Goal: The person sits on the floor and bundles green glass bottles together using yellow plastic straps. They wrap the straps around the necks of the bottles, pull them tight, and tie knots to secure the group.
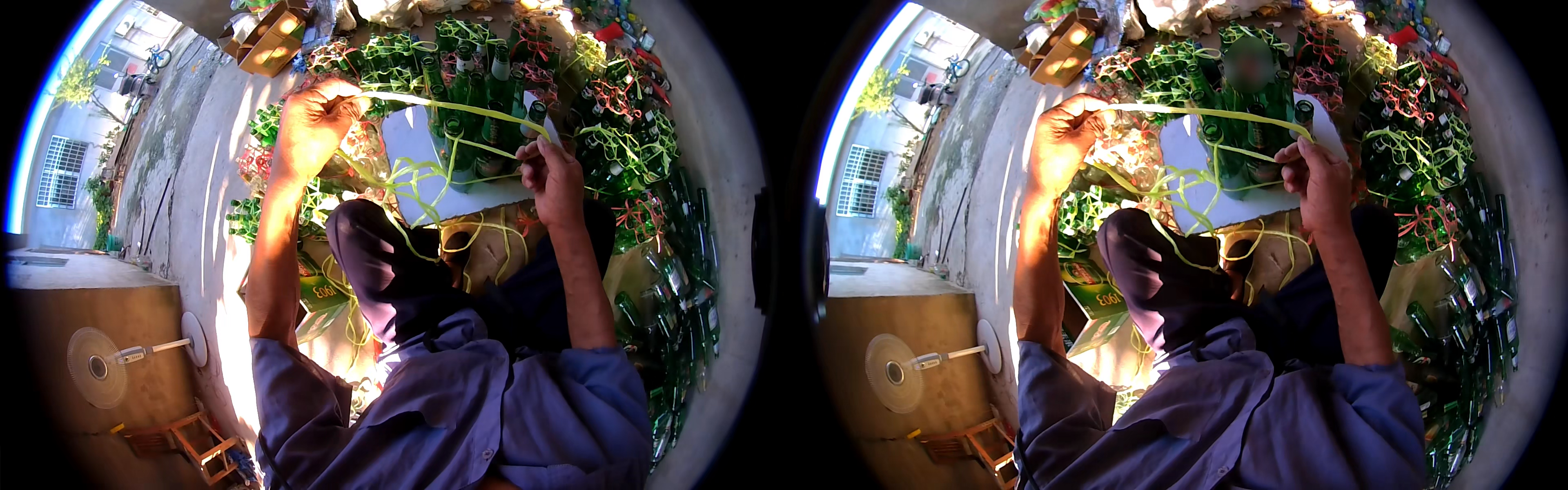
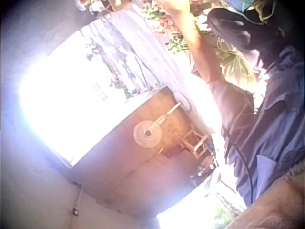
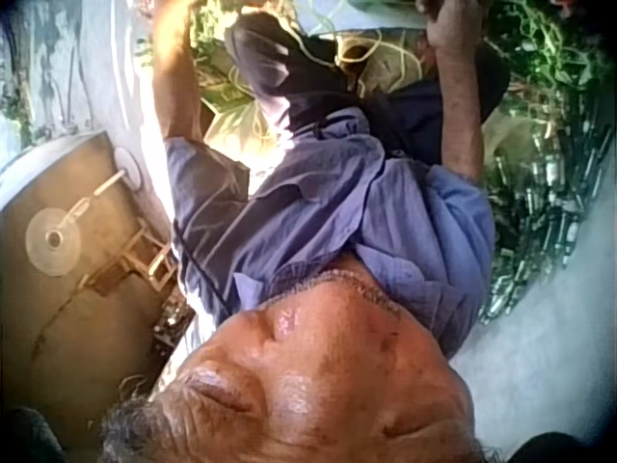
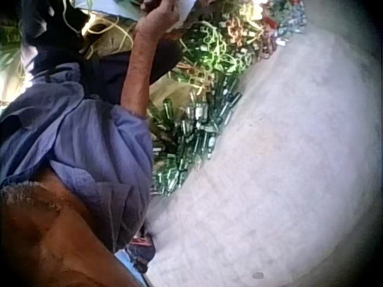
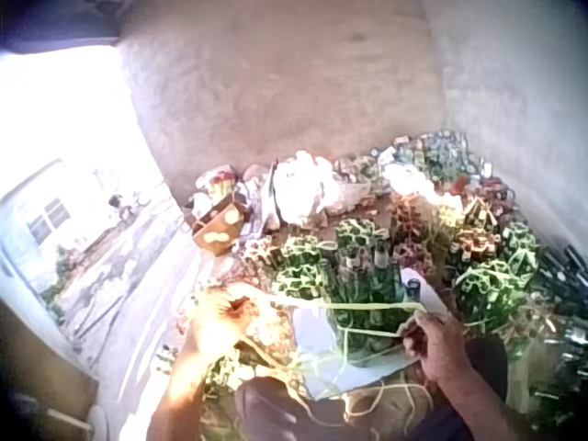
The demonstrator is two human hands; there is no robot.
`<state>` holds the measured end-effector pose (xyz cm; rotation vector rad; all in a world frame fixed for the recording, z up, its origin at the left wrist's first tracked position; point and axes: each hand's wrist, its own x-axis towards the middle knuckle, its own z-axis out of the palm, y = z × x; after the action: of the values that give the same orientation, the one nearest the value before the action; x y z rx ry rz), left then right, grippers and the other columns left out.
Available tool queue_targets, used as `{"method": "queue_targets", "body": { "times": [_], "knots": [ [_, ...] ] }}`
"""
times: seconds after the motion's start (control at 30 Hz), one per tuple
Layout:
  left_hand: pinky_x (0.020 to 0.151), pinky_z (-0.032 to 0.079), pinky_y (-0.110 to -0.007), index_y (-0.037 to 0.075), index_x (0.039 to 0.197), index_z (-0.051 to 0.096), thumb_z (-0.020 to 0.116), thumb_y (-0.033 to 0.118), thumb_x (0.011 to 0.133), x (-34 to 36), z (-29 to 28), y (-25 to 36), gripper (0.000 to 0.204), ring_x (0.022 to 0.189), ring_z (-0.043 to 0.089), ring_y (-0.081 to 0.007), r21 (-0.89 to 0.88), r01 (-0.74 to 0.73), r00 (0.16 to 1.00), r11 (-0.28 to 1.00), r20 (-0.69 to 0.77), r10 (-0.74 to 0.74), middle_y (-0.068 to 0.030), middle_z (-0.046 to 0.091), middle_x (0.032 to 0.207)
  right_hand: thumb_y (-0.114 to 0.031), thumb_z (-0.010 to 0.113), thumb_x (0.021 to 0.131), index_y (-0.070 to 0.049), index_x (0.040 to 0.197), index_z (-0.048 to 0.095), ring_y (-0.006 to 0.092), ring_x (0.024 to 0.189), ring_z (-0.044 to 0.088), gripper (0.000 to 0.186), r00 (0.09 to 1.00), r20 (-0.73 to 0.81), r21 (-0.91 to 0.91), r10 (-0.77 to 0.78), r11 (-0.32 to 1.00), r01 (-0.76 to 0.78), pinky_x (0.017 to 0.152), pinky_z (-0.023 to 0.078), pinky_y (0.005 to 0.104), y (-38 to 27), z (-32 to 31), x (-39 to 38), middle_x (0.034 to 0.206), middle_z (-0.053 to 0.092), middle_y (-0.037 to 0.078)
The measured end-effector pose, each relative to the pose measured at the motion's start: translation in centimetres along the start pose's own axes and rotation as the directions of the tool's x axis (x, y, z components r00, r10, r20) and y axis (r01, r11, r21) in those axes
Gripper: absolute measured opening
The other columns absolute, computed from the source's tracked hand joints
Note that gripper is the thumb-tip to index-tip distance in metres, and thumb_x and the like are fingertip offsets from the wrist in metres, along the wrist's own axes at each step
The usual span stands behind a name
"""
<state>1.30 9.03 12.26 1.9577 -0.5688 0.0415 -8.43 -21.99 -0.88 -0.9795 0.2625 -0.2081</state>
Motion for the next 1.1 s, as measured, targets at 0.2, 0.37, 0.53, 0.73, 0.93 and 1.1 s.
{"method": "queue_targets", "body": {
  "times": [0.2, 0.37, 0.53, 0.73, 0.93, 1.1],
  "knots": [
    [0.061, 0.042, -0.02, 0.001, 0.101, 0.072, 0.072, 0.004, 0.092, 1.5, -0.5, -2.9, 0.009, 0.07, 0.053, -0.0023, -0.061, 0.002, 1.0, 0.998, -0.002, -0.002, 0.0019, 0.068, 0.082, -0.019, 0.058, 0.1, 0.0, 0.088, 0.068, 0.0115, 0.058, 0.059, 0.024, 1.0, 0.015, -0.011, -0.008, 1.0, 0.008, 0.048, 0.044, 0.0237, 0.1, -0.1, -0.1, 0.083, 0.072, 0.012],
    [0.056, 0.038, -0.02, 0.001, 0.099, 0.072, 0.071, 0.011, 0.094, 2.9, 0.0, -5.1, 0.011, 0.064, 0.049, -0.0027, -0.099, -0.04, 0.999, 0.994, -0.008, 0.039, 0.0045, 0.063, 0.076, -0.019, 0.058, 0.1, -0.001, 0.088, 0.068, 0.0114, 0.058, 0.059, 0.024, 1.0, 0.01, -0.003, -0.023, 1.0, 0.023, 0.048, 0.044, 0.0236, 0.2, -0.1, -0.1, 0.083, 0.072, 0.012],
    [0.05, 0.035, -0.022, 0.003, 0.096, 0.073, 0.071, 0.014, 0.094, 5.4, 2.4, -4.3, 0.011, 0.056, 0.045, -0.0022, -0.204, 0.07, 0.996, 0.976, -0.034, -0.078, 0.0062, 0.057, 0.066, -0.022, 0.059, 0.1, -0.001, 0.087, 0.068, 0.011, 0.057, 0.058, 0.026, 0.999, -0.013, 0.009, -0.033, 0.999, 0.033, 0.049, 0.044, 0.0235, -0.1, -0.3, 0.0, 0.083, 0.071, 0.011],
    [0.046, 0.027, -0.023, 0.004, 0.093, 0.074, 0.073, 0.017, 0.092, 10.0, 5.2, -4.8, 0.013, 0.051, 0.036, -0.0015, -0.148, 0.068, 0.998, 0.987, 0.013, -0.066, 0.0097, 0.049, 0.06, -0.022, 0.06, 0.1, -0.002, 0.086, 0.068, 0.0096, 0.058, 0.057, 0.026, 0.999, -0.045, 0.011, -0.022, 1.0, 0.022, 0.049, 0.043, 0.0228, -0.4, -0.4, 0.2, 0.083, 0.072, 0.011],
    [0.055, 0.038, -0.025, 0.005, 0.091, 0.076, 0.072, 0.023, 0.091, 14.6, 7.7, -4.6, 0.019, 0.059, 0.045, -0.004, 0.014, 0.048, 0.994, 0.999, 0.102, -0.049, 0.005, 0.055, 0.062, -0.02, 0.06, 0.1, -0.001, 0.088, 0.068, 0.0091, 0.058, 0.057, 0.024, 0.997, -0.075, -0.02, -0.018, 1.0, 0.017, 0.05, 0.043, 0.0223, -0.5, -1.6, 0.8, 0.085, 0.072, 0.011],
    [0.063, 0.048, -0.027, 0.008, 0.095, 0.077, 0.073, 0.025, 0.089, 17.9, 10.1, -6.1, 0.019, 0.064, 0.053, -0.0055, 0.092, -0.02, 0.996, 0.996, 0.084, 0.013, 0.0002, 0.066, 0.067, -0.021, 0.061, 0.1, -0.001, 0.088, 0.068, 0.0095, 0.058, 0.057, 0.024, 0.997, -0.071, 0.001, 0.0, 1.0, 0.0, 0.051, 0.043, 0.0226, -0.2, -2.3, 1.6, 0.086, 0.072, 0.011]
  ]
}}
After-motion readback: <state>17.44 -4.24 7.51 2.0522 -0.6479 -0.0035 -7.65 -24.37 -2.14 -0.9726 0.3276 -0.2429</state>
